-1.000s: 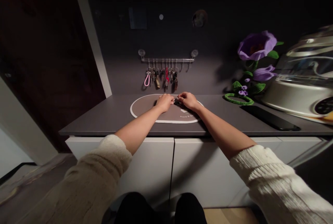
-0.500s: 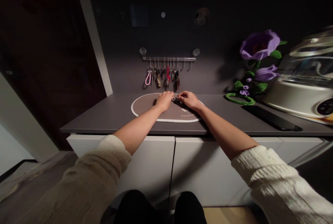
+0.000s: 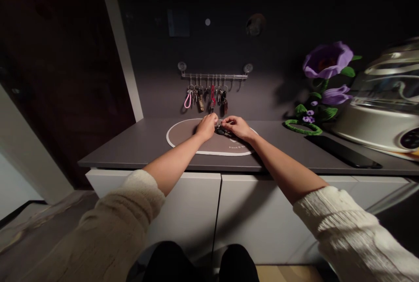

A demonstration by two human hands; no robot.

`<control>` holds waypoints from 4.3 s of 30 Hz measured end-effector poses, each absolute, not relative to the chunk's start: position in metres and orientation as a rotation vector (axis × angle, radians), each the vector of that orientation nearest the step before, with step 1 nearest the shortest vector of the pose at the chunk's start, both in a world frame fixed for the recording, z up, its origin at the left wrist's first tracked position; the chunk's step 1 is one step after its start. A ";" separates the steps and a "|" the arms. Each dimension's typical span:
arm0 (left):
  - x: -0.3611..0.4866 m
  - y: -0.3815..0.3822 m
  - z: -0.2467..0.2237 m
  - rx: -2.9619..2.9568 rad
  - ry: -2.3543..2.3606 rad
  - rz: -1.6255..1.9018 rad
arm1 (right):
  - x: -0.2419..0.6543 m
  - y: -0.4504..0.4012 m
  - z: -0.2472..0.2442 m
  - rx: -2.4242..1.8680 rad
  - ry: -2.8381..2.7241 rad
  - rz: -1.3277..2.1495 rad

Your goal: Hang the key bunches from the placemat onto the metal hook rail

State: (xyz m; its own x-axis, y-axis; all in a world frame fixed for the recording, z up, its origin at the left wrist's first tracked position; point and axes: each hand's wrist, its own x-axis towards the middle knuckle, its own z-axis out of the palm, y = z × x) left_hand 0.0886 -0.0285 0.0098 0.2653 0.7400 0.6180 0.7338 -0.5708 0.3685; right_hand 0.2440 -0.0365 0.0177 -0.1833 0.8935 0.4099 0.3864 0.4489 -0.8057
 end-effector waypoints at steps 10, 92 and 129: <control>0.090 -0.016 0.006 2.249 1.330 1.298 | 0.241 -0.037 0.018 -0.992 -1.693 0.795; 0.096 -0.025 0.006 2.493 1.485 1.071 | 0.257 0.055 0.102 -0.921 -1.008 0.874; 0.091 -0.024 0.006 2.546 1.323 1.041 | 0.290 -0.023 0.018 -1.419 -1.753 0.318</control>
